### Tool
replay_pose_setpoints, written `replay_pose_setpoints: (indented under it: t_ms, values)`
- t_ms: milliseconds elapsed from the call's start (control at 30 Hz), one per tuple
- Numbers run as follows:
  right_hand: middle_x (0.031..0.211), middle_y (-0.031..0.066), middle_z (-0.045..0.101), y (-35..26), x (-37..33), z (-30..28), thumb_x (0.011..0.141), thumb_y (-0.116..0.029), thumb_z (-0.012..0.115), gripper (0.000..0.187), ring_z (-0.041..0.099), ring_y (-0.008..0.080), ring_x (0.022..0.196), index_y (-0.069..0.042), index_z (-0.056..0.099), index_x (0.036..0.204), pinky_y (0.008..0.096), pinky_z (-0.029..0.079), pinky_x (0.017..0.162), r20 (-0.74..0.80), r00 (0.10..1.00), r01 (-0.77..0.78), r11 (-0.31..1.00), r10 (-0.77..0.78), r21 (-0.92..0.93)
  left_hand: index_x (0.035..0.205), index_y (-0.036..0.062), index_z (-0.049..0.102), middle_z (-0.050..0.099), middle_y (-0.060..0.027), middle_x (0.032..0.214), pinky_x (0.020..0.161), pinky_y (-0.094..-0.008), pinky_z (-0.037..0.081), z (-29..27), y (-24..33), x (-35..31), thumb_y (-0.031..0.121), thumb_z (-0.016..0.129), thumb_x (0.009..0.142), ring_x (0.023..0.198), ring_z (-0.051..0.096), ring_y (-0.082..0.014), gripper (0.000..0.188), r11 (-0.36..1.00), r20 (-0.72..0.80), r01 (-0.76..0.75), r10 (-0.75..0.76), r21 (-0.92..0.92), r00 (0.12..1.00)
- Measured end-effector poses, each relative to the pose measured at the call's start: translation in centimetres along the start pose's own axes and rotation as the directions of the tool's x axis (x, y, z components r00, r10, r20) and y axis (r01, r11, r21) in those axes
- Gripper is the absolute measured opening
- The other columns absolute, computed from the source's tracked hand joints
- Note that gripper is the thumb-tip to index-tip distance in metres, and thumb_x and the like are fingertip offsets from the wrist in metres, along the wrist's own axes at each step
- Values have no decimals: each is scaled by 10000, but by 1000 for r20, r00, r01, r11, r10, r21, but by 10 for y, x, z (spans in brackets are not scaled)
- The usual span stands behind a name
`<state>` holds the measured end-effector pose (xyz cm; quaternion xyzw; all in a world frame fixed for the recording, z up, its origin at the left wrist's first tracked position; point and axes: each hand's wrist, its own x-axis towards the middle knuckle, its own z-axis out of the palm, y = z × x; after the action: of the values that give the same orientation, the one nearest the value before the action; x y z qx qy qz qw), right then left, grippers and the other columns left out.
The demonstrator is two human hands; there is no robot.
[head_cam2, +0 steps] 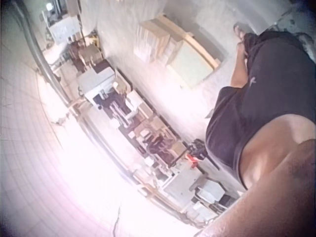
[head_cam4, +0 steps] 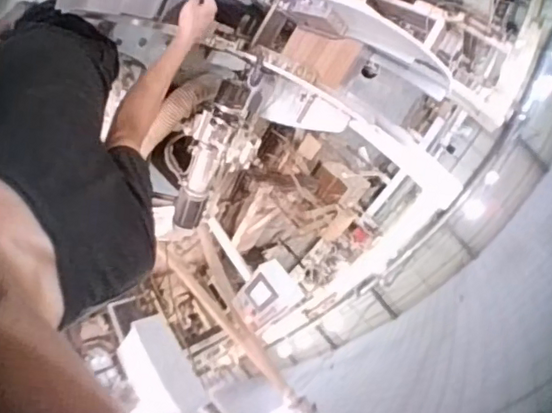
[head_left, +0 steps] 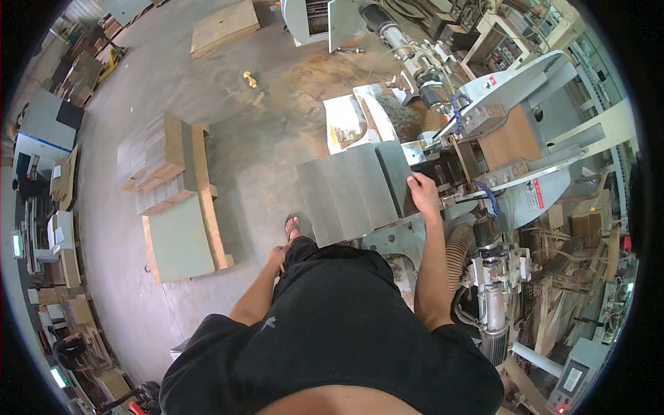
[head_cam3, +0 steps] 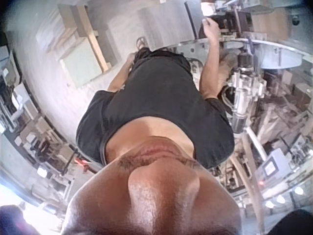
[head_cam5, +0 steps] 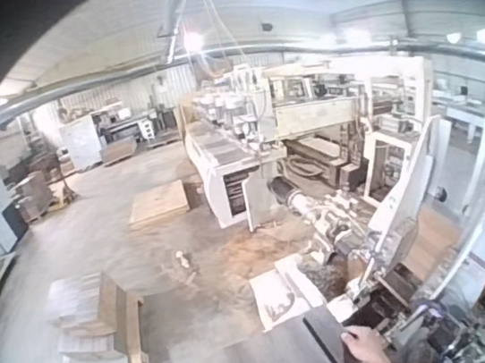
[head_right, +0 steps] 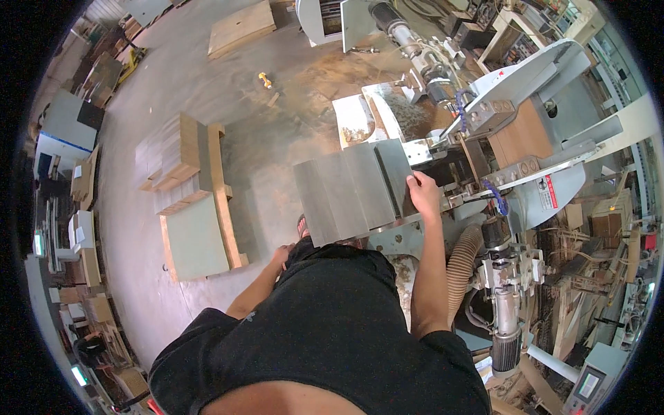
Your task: The person places wooden blocks into a drilling machine one at a time, operates the drill by hand to create multiple holes, and stacks the completed pieces together.
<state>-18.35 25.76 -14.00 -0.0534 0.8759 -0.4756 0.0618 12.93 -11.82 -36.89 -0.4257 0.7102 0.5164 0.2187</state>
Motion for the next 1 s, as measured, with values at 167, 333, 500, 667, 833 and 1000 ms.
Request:
replay_pose_setpoints:
  t_ms: [167, 333, 500, 667, 833, 1000]
  values:
    - [954, 193, 630, -9, -2, 21, 880, -258, 629, 313, 619, 346, 902, -44, 674, 1103, 413, 481, 804, -29, 996, 74, 985, -79, -157, 1161, -33, 651, 700, -204, 1027, 739, -391, 544, -5, -7, 0, 433, 608, 865, 859, 688, -288, 554, 1000, 30, 8, -9, 29, 1000]
    - [1062, 213, 645, -12, -4, 24, 883, -259, 639, 352, 634, 332, 966, -22, 647, 1143, 375, 483, 833, 39, 999, -8, 999, 9, -40, 1154, 33, 671, 681, -213, 1108, 848, -383, 517, -4, -27, 10, 450, 529, 901, 991, 665, -304, 508, 963, 41, 38, -51, 265, 998]
    - [1177, 94, 656, 2, -13, 9, 930, -315, 636, 479, 619, 205, 1045, 11, 578, 1276, 317, 463, 887, 252, 952, -257, 897, 172, 359, 1123, 117, 702, 668, -195, 1152, 910, -375, 492, -3, -39, 20, 461, 450, 935, 1070, 636, -327, 466, 832, 110, -154, 113, 533, 988]
    - [1184, 26, 608, 32, -36, 13, 991, -446, 532, 509, 553, 132, 1030, -34, 564, 1288, 290, 453, 856, 274, 910, -406, 532, 313, 743, 1114, 69, 705, 688, -203, 1096, 853, -368, 520, -5, -27, 19, 451, 514, 918, 987, 671, -325, 470, 962, 40, 67, -80, 264, 996]
    - [861, -16, 575, 68, -53, 28, 991, -454, 524, 432, 458, 85, 665, -52, 610, 1126, 242, 357, 565, 274, 859, -464, 432, 433, 774, 1114, -16, 685, 714, -184, 1002, 744, -369, 545, -4, -7, -5, 414, 596, 900, 856, 695, -273, 489, 998, 37, 68, -68, 7, 997]
    - [688, -46, 430, 75, -54, 36, 1002, -296, 528, 341, 378, 60, 575, -19, 597, 1189, 221, 361, 533, 204, 833, -487, 506, 514, 712, 1106, -37, 678, 715, -192, 964, 723, -376, 548, -2, 1, -5, 398, 616, 904, 815, 691, -270, 484, 998, 15, -44, 43, 42, 999]
